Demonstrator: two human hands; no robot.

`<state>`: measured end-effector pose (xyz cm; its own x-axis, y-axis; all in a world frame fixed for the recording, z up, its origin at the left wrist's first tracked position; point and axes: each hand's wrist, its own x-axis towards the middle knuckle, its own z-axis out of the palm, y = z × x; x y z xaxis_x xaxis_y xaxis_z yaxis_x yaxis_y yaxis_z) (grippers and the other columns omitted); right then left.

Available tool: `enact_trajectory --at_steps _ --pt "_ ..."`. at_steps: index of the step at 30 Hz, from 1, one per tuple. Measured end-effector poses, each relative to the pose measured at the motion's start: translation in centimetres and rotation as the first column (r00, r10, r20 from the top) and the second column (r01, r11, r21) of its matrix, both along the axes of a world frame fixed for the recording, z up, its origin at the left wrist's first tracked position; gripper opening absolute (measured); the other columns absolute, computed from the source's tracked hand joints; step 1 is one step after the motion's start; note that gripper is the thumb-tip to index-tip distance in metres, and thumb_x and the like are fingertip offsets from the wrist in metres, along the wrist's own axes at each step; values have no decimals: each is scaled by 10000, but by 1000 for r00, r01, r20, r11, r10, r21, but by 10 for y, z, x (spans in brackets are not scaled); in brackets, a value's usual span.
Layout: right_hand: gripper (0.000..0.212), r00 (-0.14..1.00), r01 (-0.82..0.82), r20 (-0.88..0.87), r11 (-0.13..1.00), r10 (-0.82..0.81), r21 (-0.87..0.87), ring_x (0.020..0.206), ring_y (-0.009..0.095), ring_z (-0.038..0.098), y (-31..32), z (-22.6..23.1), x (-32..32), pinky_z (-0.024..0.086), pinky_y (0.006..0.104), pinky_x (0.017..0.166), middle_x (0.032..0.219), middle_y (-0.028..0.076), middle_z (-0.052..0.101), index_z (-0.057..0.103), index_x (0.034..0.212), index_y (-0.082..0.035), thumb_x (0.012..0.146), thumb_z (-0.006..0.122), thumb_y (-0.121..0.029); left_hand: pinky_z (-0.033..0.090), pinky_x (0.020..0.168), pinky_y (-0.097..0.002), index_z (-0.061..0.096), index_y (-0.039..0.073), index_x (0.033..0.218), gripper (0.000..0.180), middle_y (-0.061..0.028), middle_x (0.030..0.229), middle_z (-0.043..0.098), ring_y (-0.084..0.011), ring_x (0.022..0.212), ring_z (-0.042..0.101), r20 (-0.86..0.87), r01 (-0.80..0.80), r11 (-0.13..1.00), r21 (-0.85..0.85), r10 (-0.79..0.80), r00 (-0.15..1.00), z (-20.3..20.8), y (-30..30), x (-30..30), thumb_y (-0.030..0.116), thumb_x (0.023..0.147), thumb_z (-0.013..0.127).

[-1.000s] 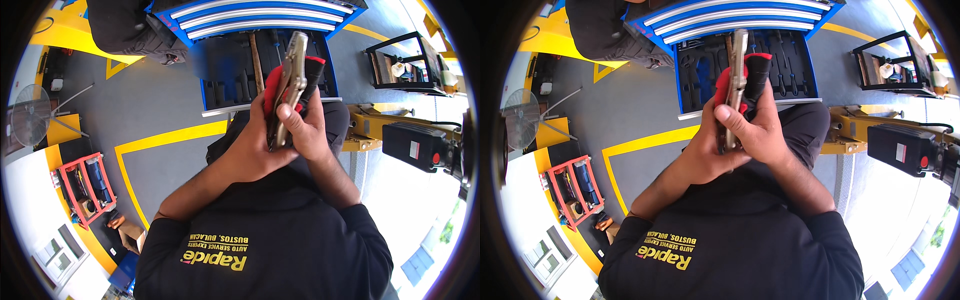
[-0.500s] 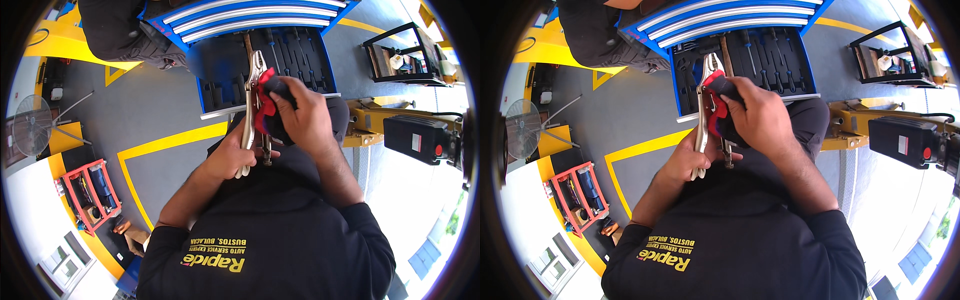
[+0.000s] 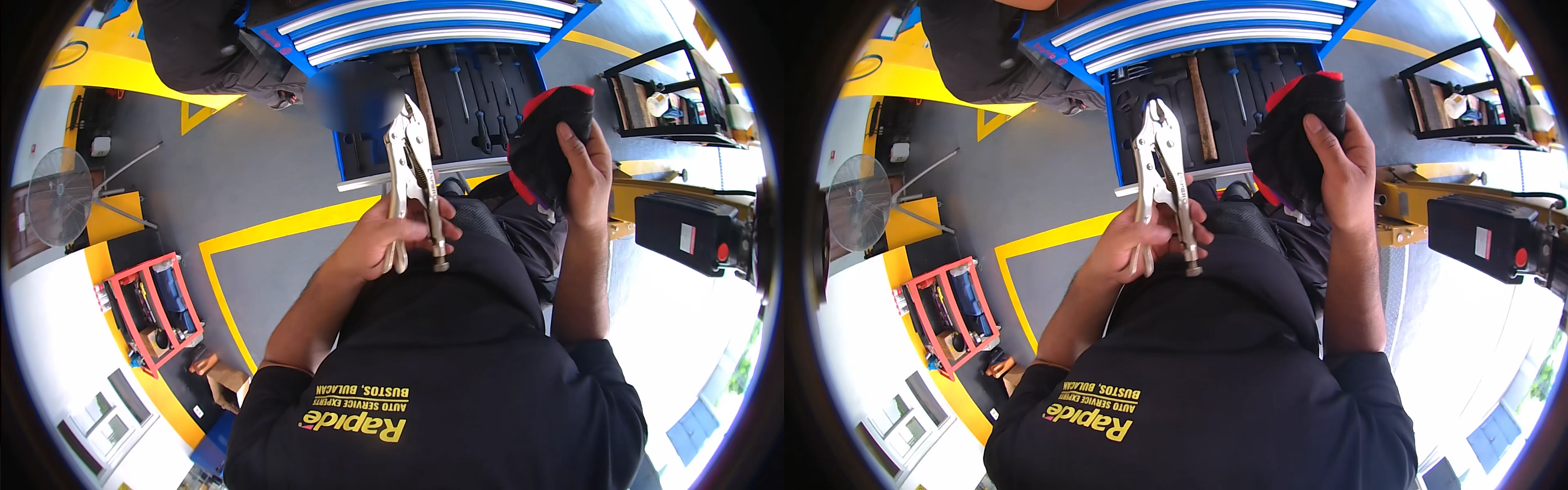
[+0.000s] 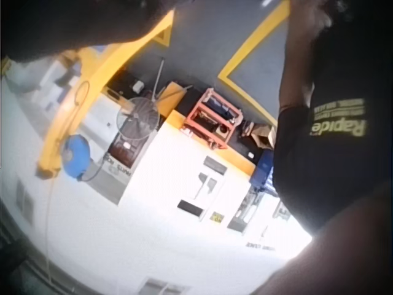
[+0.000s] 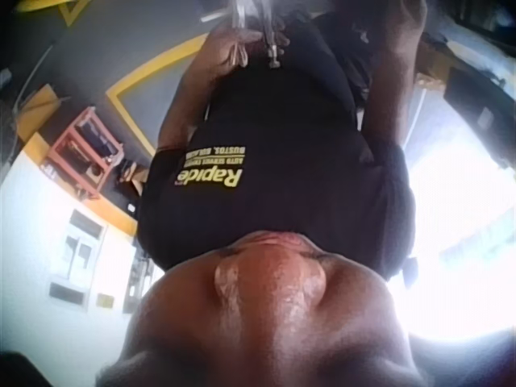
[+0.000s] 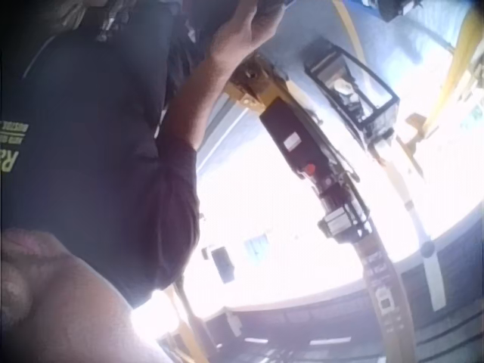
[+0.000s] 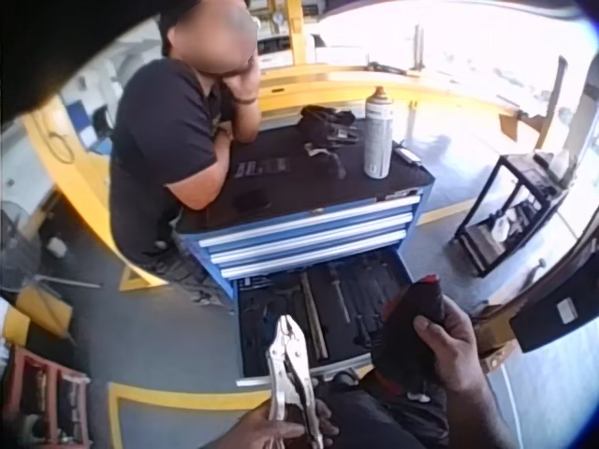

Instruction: The person opens drawers in a blue tool chest and wipes several tools with a red cloth. They handle pliers, a hammer, and other hand tools, cleaning each one before placing it back in the drawer.

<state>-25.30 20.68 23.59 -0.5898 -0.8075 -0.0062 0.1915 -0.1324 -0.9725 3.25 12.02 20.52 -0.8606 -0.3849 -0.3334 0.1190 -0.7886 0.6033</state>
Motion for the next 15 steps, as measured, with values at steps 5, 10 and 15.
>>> enact_trajectory --at_steps 5,10,15 --pt "232 982 -71 -163 985 97 154 927 91 648 -1 -57 -13 519 252 835 1036 16 710 657 1213 10 1048 684 -151 610 664 -361 475 1 1431 533 -109 953 672 -229 717 720 306 -64 992 -109 95 947 -18 -23 6 128 953 673" --pt "324 921 -7 -352 911 166 412 902 171 668 -8 -139 -37 531 341 821 963 105 710 644 1205 8 986 719 -218 552 617 -345 507 9 1256 414 -74 873 616 -165 649 632 575 -39 929 -368 260 776 -63 -55 17 118 904 695" --pt "412 794 193 -582 834 177 518 992 472 705 -21 -232 -57 550 466 881 1051 267 733 622 1275 14 966 720 -240 504 604 -340 501 -9 1181 377 -84 840 602 -164 641 593 704 28 876 -481 367 608 -136 -91 20 116 855 643"
